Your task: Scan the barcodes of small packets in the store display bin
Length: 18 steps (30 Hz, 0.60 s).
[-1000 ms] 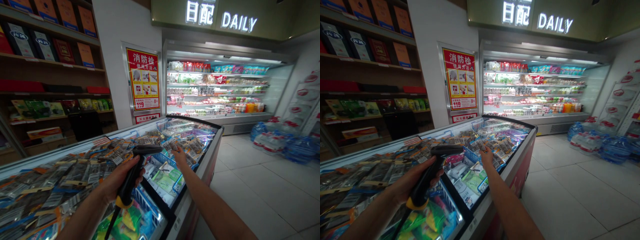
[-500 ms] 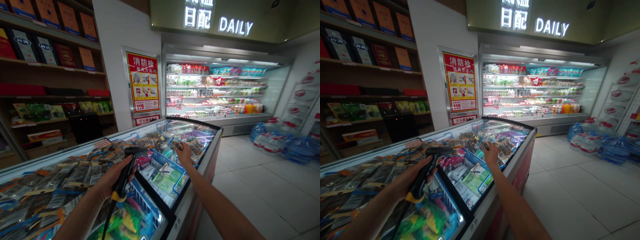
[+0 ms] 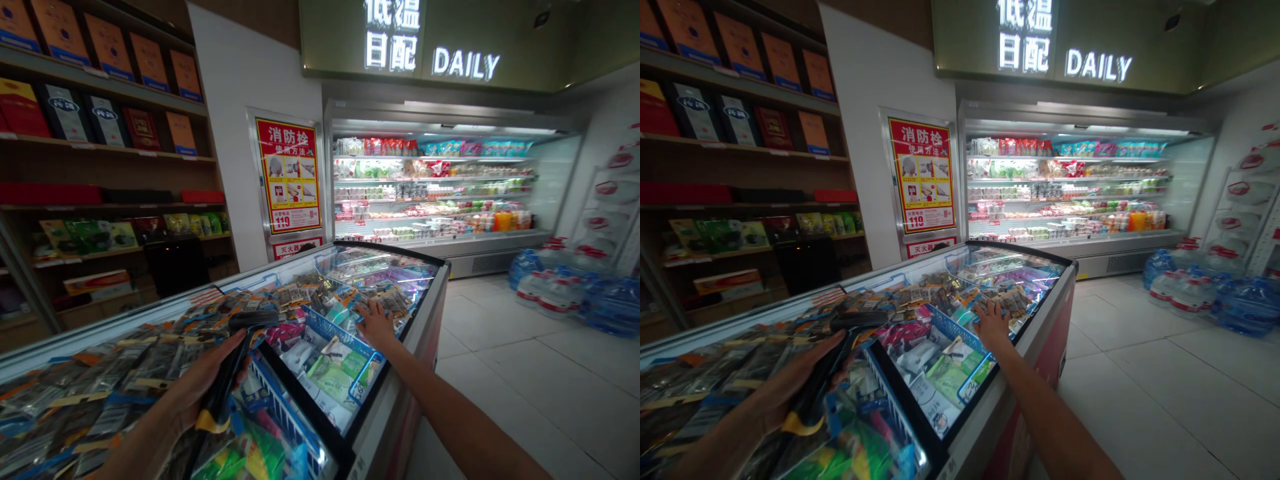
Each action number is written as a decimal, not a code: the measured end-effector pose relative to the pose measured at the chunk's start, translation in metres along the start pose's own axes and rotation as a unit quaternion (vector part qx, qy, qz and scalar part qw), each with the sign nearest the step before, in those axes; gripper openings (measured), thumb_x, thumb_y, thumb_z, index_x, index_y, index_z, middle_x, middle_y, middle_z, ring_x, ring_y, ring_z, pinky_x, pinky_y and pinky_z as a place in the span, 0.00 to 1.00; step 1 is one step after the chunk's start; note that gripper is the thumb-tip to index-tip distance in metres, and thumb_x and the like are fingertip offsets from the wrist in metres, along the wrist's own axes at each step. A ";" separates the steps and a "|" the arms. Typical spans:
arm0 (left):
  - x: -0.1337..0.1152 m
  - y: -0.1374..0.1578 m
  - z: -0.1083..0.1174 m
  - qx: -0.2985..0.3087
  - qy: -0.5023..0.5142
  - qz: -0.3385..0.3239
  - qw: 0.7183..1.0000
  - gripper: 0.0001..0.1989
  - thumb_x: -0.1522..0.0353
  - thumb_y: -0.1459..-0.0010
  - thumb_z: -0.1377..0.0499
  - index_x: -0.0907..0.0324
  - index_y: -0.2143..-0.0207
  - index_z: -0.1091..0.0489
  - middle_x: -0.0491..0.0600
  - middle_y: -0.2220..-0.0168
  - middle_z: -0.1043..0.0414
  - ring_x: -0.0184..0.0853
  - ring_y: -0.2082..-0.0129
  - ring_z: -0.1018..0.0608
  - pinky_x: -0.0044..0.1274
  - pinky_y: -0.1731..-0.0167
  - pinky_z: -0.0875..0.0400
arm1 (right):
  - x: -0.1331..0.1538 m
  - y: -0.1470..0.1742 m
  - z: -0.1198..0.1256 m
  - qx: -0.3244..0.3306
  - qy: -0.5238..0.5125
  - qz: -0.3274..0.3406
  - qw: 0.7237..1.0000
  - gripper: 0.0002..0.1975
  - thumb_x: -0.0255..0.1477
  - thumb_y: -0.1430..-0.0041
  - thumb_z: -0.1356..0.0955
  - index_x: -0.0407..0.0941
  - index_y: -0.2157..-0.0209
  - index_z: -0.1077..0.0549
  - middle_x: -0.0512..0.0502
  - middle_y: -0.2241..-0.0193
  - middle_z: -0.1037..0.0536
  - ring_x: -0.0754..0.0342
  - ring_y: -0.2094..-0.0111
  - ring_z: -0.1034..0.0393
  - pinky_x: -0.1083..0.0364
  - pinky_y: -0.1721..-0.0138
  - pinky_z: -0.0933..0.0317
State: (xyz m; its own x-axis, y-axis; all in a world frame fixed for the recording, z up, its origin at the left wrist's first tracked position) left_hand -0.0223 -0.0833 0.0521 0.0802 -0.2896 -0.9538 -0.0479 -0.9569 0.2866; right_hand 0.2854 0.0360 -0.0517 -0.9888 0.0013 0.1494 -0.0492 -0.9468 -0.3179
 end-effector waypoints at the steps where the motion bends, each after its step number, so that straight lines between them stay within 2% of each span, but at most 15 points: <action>1: 0.000 0.003 0.003 -0.004 -0.011 0.006 1.000 0.17 0.56 0.54 0.44 0.63 0.77 0.34 0.44 0.82 0.34 0.23 0.84 0.35 0.15 0.84 0.40 | -0.002 -0.004 0.000 -0.003 0.006 -0.010 1.000 0.24 0.36 0.46 0.41 0.52 0.46 0.43 0.41 0.42 0.49 0.40 0.43 0.60 0.37 0.52 0.62; 5: 0.003 0.014 0.013 -0.019 -0.016 0.029 0.999 0.20 0.54 0.54 0.45 0.63 0.79 0.33 0.44 0.84 0.36 0.24 0.85 0.35 0.15 0.84 0.40 | -0.008 -0.014 0.005 -0.025 0.022 -0.060 0.998 0.24 0.38 0.45 0.42 0.50 0.46 0.42 0.41 0.42 0.50 0.39 0.42 0.63 0.36 0.51 0.65; 8: 0.005 0.015 0.016 -0.026 0.002 0.026 0.999 0.19 0.54 0.55 0.45 0.63 0.80 0.33 0.44 0.83 0.36 0.24 0.84 0.35 0.16 0.83 0.38 | 0.001 -0.014 0.010 -0.070 0.013 -0.048 0.996 0.25 0.39 0.45 0.43 0.48 0.46 0.42 0.40 0.41 0.51 0.40 0.42 0.64 0.38 0.49 0.67; 10: 0.005 0.014 0.016 -0.032 -0.001 0.031 0.999 0.19 0.53 0.56 0.44 0.63 0.79 0.33 0.44 0.84 0.35 0.25 0.84 0.34 0.16 0.84 0.39 | 0.018 -0.014 0.012 -0.084 -0.016 -0.002 0.996 0.24 0.37 0.44 0.44 0.47 0.46 0.42 0.41 0.42 0.49 0.43 0.42 0.61 0.41 0.48 0.64; 14: 0.004 0.009 0.015 -0.033 0.005 0.029 0.999 0.20 0.52 0.57 0.44 0.62 0.79 0.33 0.44 0.84 0.35 0.25 0.85 0.35 0.16 0.85 0.40 | 0.072 -0.029 0.010 -0.056 -0.114 0.086 0.988 0.24 0.38 0.45 0.43 0.48 0.47 0.41 0.41 0.43 0.46 0.45 0.43 0.54 0.45 0.48 0.58; 18: 0.006 0.006 0.018 -0.069 0.019 0.039 0.997 0.21 0.51 0.59 0.44 0.61 0.81 0.33 0.45 0.85 0.36 0.25 0.86 0.36 0.16 0.86 0.42 | 0.120 -0.067 0.001 -0.010 -0.201 0.065 0.977 0.27 0.43 0.46 0.44 0.48 0.46 0.42 0.37 0.45 0.43 0.44 0.47 0.46 0.45 0.51 0.50</action>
State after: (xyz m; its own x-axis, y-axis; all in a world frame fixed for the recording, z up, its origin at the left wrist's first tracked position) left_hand -0.0403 -0.0904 0.0467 0.1190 -0.3611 -0.9249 0.0815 -0.9248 0.3716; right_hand 0.1705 0.0993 -0.0112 -0.8511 -0.2499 0.4617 0.0675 -0.9243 -0.3757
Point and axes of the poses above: each hand's wrist, its own y-axis away from the middle knuckle, its own z-axis out of the back of the hand, x = y × z, the point moved 1 cm from there along -y, towards the middle knuckle
